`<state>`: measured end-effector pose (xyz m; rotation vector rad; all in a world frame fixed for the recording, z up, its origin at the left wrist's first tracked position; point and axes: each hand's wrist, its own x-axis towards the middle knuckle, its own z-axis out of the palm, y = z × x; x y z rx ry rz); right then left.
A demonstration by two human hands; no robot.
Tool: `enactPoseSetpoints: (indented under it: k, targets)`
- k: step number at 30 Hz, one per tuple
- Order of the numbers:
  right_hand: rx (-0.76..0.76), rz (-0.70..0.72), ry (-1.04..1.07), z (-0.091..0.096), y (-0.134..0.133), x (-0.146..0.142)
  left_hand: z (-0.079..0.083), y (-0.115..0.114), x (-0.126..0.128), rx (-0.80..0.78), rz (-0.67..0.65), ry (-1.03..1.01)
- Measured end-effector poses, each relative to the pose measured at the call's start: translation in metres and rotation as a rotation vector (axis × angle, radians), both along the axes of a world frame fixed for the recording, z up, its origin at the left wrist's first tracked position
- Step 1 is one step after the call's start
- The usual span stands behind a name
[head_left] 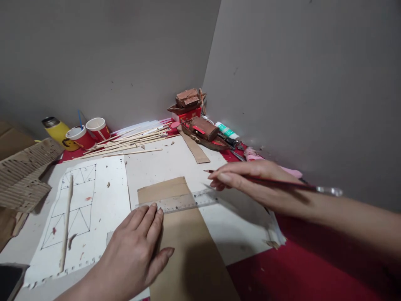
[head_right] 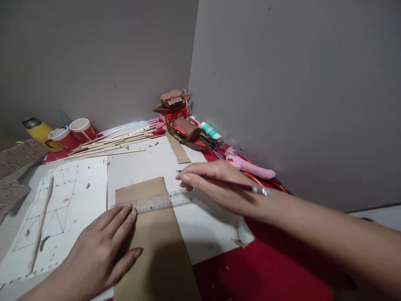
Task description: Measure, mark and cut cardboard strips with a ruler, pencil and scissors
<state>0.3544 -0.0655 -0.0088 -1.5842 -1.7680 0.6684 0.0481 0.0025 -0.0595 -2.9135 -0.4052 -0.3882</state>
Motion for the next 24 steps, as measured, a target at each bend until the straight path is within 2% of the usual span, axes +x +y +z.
enactPoseSetpoints:
  k: [4,8,10,13,14,18,22,24]
  targets:
    - [0.153,0.071,-0.287,-0.027,-0.025,-0.009,0.003,-0.013,-0.006,-0.072,-0.004,-0.015]
    - [0.158,0.219,-0.442,-0.046,-0.026,-0.023,0.012,-0.008,-0.007,-0.274,0.015,-0.078]
    - [0.131,0.267,-0.448,-0.05,-0.023,-0.029,0.019,0.008,-0.003,-0.395,0.145,-0.134]
    - [0.114,0.301,-0.44,-0.05,-0.022,-0.033,0.027,0.043,0.006,-0.598,0.462,-0.129]
    - [0.115,0.308,-0.444,-0.049,-0.023,-0.033,0.028,0.055,0.01,-0.649,0.494,-0.108]
    - [0.116,0.315,-0.46,-0.043,-0.036,-0.031,0.028,0.087,0.024,-0.855,0.491,-0.057]
    - [0.147,0.259,-0.369,-0.037,-0.055,-0.02,0.031,0.09,0.025,-1.122,0.433,-0.09]
    - [0.202,0.156,-0.286,-0.034,-0.065,-0.012,0.039,0.086,0.019,-1.243,0.401,-0.173]
